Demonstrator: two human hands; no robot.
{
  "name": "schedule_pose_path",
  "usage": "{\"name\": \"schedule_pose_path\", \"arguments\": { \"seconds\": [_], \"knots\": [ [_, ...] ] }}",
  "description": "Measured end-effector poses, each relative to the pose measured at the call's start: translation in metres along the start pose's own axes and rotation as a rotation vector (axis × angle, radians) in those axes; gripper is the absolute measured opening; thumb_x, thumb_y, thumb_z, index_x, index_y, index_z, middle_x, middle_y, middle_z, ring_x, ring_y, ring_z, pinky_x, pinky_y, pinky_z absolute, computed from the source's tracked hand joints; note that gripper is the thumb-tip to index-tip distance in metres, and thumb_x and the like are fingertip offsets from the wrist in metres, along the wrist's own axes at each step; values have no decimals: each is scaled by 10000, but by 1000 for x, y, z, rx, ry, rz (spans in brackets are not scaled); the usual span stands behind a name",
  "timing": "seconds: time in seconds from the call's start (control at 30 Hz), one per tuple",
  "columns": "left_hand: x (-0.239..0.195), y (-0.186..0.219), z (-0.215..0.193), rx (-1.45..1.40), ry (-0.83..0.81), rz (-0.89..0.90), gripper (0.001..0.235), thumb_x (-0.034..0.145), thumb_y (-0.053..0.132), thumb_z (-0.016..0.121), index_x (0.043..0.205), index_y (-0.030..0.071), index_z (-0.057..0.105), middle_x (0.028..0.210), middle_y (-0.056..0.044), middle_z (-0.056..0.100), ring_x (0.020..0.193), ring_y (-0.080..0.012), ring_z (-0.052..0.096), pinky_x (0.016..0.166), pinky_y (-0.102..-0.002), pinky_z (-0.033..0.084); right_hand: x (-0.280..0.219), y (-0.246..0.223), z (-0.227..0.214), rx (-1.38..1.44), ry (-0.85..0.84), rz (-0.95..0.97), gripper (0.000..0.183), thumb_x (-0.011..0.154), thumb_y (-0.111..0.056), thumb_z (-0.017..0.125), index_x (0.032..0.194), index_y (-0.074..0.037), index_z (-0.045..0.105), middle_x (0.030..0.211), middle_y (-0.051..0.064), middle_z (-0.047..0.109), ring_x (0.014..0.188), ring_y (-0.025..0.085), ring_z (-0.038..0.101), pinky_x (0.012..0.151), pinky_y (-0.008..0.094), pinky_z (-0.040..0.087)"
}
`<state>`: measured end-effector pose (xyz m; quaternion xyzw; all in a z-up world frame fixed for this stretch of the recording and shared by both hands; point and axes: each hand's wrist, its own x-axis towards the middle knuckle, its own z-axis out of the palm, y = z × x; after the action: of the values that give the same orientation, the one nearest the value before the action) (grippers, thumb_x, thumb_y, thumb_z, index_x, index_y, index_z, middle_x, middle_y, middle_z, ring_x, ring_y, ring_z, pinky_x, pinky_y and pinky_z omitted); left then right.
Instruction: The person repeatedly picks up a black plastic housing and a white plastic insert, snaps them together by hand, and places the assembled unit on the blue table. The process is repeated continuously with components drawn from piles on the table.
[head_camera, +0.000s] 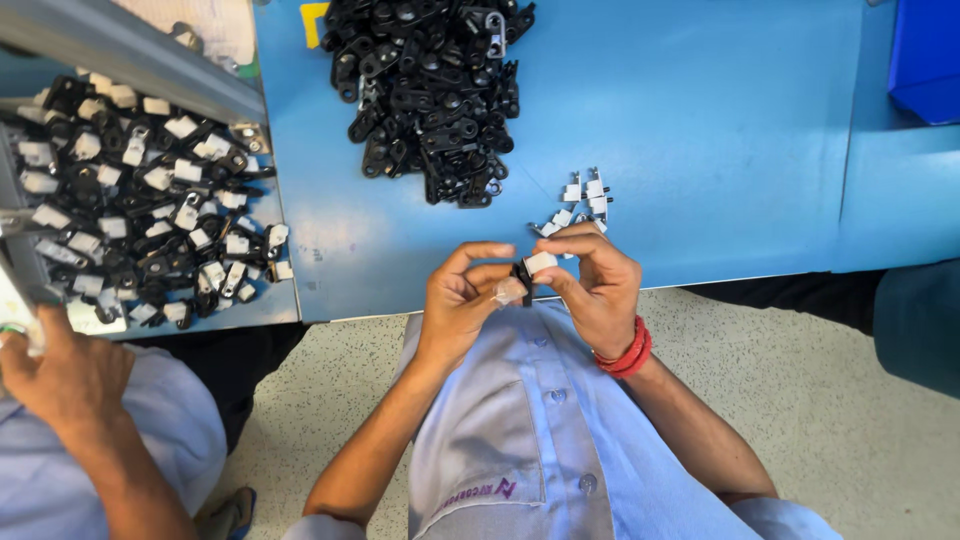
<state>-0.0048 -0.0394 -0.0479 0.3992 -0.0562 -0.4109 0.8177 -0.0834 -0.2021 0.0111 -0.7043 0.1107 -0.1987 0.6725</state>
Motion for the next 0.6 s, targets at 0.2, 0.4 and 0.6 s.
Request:
{"name": "schedule_pose_path", "arguments": {
  "seconds": [0.2,0.4,0.6],
  "knots": [
    [5,0,3,-605,-247,-491,425,1071,389,619,1161,-26,596,882,-199,758,703,-250,763,615,-350,632,23,-38,-17,-109,-218,-210,180,882,-3,780,1054,-18,728,1089,116,715,1092,235,694,999,383,564],
    [19,15,-7,-353,-395,-398,240,1066,259,644,1077,49,529,964,-180,754,828,-246,768,729,-368,649,38,-66,-23,-407,-381,-361,191,858,33,792,1018,-69,766,1040,64,736,1020,203,716,1043,435,547],
    [29,41,-21,26,-436,-114,208,985,-47,731,1068,12,549,1085,-185,718,992,-227,730,882,-352,617,30,-65,-12,-488,-320,-209,268,840,38,787,1096,-35,750,993,80,703,953,219,680,957,379,541]
  ]
}}
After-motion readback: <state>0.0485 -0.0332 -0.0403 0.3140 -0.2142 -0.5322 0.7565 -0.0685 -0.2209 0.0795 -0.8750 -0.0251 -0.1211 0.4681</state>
